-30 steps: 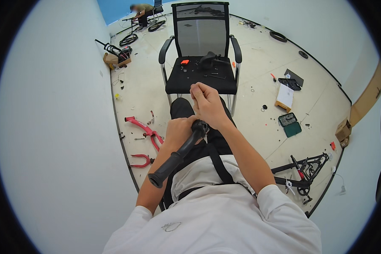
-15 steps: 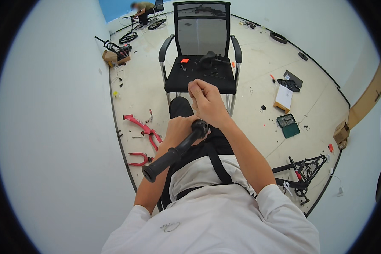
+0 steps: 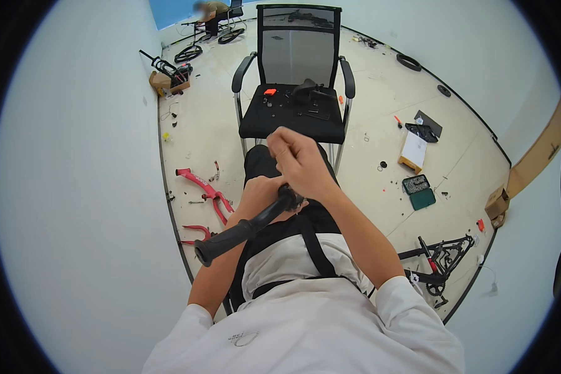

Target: The person assembles a bicycle handlebar by inserting an Allen key into the stem, tightening bolts, and adjusting the handlebar position. They use an Allen key to secure the components and ensure the handlebar is properly aligned.

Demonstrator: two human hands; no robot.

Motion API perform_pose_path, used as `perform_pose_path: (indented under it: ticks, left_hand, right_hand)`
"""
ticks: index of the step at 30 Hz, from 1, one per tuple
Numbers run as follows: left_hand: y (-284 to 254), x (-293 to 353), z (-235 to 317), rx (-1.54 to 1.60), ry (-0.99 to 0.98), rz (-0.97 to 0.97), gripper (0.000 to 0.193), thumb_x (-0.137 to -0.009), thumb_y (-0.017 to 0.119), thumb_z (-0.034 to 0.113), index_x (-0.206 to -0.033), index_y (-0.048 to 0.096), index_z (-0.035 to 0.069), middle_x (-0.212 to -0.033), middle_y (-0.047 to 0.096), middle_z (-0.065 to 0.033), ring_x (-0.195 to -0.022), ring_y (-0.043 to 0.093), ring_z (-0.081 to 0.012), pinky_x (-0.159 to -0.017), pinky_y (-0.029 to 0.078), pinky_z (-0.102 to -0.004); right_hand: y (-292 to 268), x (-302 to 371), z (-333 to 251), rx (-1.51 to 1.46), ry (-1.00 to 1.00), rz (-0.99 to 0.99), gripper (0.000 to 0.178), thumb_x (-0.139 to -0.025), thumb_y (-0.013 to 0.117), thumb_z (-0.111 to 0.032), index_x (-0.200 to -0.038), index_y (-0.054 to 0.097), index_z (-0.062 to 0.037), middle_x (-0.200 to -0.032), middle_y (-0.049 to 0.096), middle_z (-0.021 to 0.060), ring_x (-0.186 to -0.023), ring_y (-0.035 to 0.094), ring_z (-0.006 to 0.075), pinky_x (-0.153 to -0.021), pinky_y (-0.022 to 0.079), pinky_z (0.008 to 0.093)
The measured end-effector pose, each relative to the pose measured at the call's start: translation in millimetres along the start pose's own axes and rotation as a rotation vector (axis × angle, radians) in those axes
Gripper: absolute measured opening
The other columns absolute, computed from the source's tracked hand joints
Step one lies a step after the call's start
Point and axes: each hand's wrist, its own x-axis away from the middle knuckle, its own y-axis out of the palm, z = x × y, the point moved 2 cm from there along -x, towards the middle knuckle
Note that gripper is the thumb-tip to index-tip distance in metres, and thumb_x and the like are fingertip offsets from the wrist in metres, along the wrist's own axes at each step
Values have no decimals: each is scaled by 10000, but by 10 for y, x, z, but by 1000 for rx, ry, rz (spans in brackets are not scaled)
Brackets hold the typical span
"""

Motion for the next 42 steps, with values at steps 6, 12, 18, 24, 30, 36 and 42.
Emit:
perform_pose_path:
  ticks: [6, 12, 18, 24, 30, 36, 42]
  left_hand:
    - [7, 29, -45, 235, 161, 18, 414, -702, 831, 432, -842, 675, 75, -633, 666, -97, -590, 666, -322, -596, 532, -359]
    - [-143, 0, 129, 18, 13, 40, 392, -729, 803, 391, -900, 652, 73, -591, 629, -101, -547, 638, -315, -555, 499, -377]
    - [-113, 20, 39, -141, 17, 82, 423, -719, 818, 345, -984, 600, 97, -634, 629, -92, -571, 635, -309, -520, 479, -382]
    - [-134, 67, 60, 0, 42, 104, 475, -716, 852, 349, -1058, 630, 105, -658, 650, -83, -602, 661, -292, -550, 505, -349]
    - [-348, 108, 227, 297, -51, 113, 463, -723, 872, 295, -1071, 646, 91, -708, 692, -75, -618, 686, -223, -602, 516, -280]
    - [-507, 29, 160, 285, -87, 252, 465, -745, 848, 322, -1075, 635, 73, -724, 696, -119, -663, 698, -320, -618, 542, -339]
    - [-308, 39, 80, -49, -137, 224, 341, -784, 757, 229, -1092, 644, 134, -728, 687, -129, -695, 685, -337, -602, 521, -409]
  right_hand:
    - [56, -11, -121, 20, -142, -112, 246, -1055, 481, -160, -846, 504, -33, -648, 364, -54, -504, 268, 9, -439, 201, 221]
    - [-50, -51, -49, -455, 278, 107, 298, -1059, 481, -258, -812, 477, -90, -590, 301, -70, -428, 232, 13, -380, 153, 221]
    - [-169, -1, 284, -935, 598, 427, 223, -1053, 436, -220, -901, 503, -71, -598, 287, -48, -437, 232, 49, -375, 175, 229]
    - [-208, 51, 395, -758, 450, 400, 145, -1019, 442, -133, -1018, 525, -13, -680, 454, 14, -552, 460, 107, -465, 371, 266]
    - [-518, 244, 461, -498, 388, 147, 177, -1029, 521, -202, -965, 552, -40, -743, 504, 32, -686, 548, 141, -607, 442, 260]
    - [-532, 694, 216, -182, 322, 41, 201, -1048, 484, -173, -951, 544, -7, -680, 488, 19, -579, 475, 86, -517, 355, 231]
    - [-143, 1123, -176, 444, -289, 161, 235, -881, 626, 73, -1107, 612, 10, -735, 618, 91, -586, 588, 156, -551, 486, 289]
